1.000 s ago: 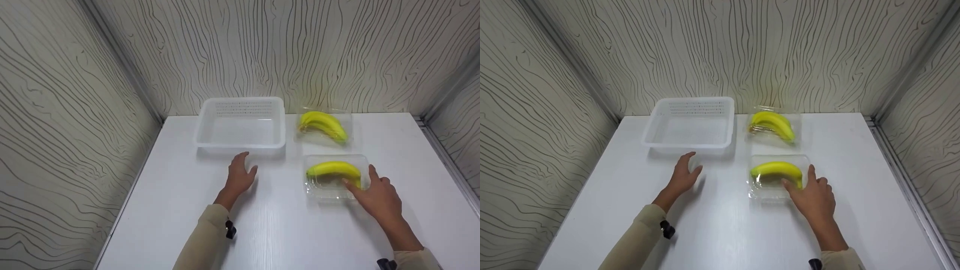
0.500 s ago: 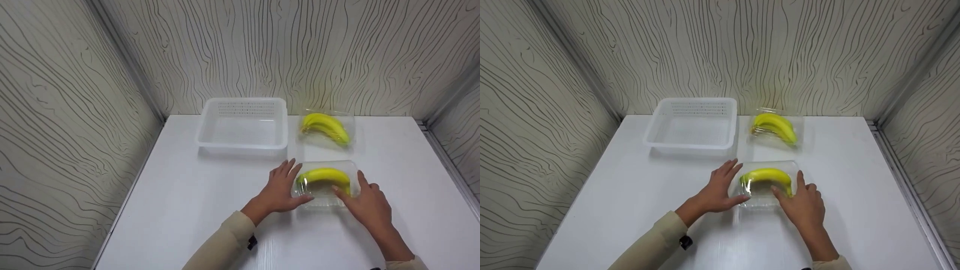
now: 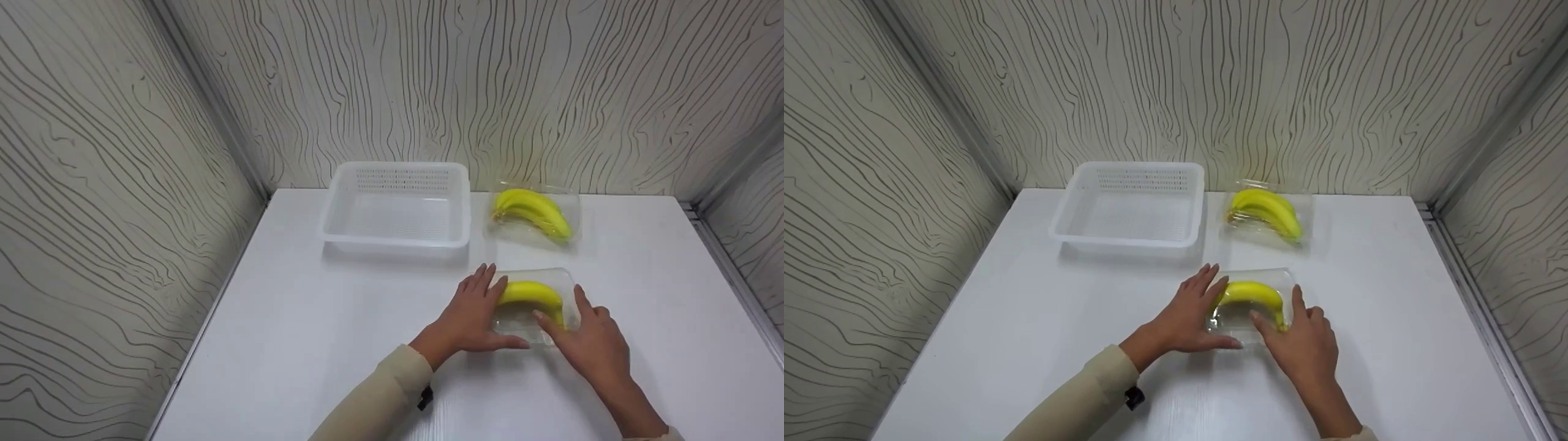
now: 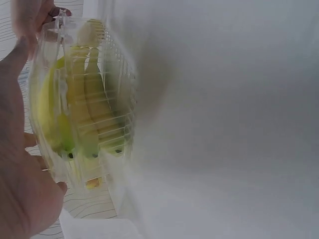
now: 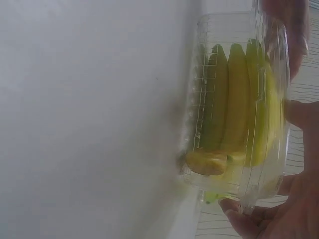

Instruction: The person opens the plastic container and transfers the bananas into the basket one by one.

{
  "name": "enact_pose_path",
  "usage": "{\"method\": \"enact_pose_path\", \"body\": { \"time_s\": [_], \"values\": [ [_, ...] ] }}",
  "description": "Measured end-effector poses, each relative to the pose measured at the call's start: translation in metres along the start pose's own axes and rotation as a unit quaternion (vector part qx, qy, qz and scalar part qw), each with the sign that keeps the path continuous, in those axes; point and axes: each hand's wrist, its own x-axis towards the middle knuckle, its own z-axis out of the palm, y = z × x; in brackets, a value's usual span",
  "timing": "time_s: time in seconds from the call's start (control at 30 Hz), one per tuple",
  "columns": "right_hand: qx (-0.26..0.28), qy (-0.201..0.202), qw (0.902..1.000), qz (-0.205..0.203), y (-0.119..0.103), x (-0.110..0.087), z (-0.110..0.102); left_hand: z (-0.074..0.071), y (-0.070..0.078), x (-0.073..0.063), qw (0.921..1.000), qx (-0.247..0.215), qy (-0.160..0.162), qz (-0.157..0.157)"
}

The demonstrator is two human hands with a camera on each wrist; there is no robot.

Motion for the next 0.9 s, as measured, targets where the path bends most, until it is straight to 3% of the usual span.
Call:
{"method": "enact_pose_path", "body": {
  "time_s": [0.17, 0.43, 0.67, 0.9],
  "values": [
    [-0.002, 0.003, 1.0000, 0.006, 0.000, -0.002, 0.005, 0.010, 0.001, 0.002, 0.9984, 0.057, 0.000, -0.003],
    [0.059, -0.037, 0.9975, -0.009, 0.016, 0.001, 0.009, 0.017, -0.005, 0.003, 0.9984, 0.048, 0.029, -0.001],
    [0.145, -0.115, 0.9821, -0.033, 0.036, 0.001, 0.010, 0.014, -0.005, 0.001, 0.9986, 0.050, 0.015, 0.011],
    [0.171, -0.142, 0.9736, -0.054, 0.045, 0.002, 0.011, 0.012, -0.004, -0.002, 0.9970, 0.074, 0.016, 0.018]
  ]
}}
